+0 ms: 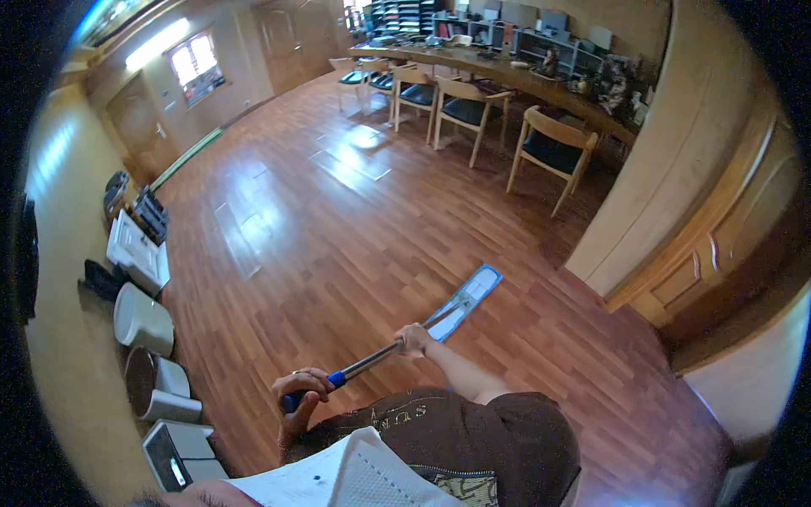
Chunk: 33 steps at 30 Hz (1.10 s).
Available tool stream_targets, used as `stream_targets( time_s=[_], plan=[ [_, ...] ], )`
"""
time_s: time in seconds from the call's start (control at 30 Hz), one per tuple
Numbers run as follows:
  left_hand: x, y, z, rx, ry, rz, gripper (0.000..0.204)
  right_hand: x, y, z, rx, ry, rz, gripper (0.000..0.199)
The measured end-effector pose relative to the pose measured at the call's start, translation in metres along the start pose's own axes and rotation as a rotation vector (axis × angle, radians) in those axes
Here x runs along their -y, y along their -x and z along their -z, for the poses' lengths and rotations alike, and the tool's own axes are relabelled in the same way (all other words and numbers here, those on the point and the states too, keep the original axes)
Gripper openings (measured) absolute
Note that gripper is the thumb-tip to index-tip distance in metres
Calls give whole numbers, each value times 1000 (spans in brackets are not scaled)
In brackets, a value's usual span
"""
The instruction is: Mopping the wooden floor of a large room using a flat mop.
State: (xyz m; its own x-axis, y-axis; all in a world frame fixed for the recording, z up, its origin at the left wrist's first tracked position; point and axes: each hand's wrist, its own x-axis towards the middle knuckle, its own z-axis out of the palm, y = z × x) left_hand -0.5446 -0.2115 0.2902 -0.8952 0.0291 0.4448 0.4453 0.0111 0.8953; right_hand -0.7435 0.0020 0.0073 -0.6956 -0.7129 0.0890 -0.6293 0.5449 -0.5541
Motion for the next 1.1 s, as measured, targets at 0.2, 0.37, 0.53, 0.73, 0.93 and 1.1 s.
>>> stream_targets(
  time_s=[0.2,0.37,0.53,0.73,0.93,1.1],
  plan=[
    [35,-5,-25,130,122,12,20,-34,62,19,10,35,-185,21],
    [53,11,-61,274,221,63,12,-50,147,10,-70,53,-303,20],
    [40,10,-89,543,206,58,8,-50,232,-4,-167,-50,-501,11],
    [29,-10,-154,778,399,-46,9,-51,351,-14,-428,-312,-842,15],
    [8,0,-187,978,511,73,5,42,419,-7,-489,30,-964,20],
    [1,-3,-239,1238,624,201,12,108,479,-26,-803,-51,-1270,19]
  ],
)
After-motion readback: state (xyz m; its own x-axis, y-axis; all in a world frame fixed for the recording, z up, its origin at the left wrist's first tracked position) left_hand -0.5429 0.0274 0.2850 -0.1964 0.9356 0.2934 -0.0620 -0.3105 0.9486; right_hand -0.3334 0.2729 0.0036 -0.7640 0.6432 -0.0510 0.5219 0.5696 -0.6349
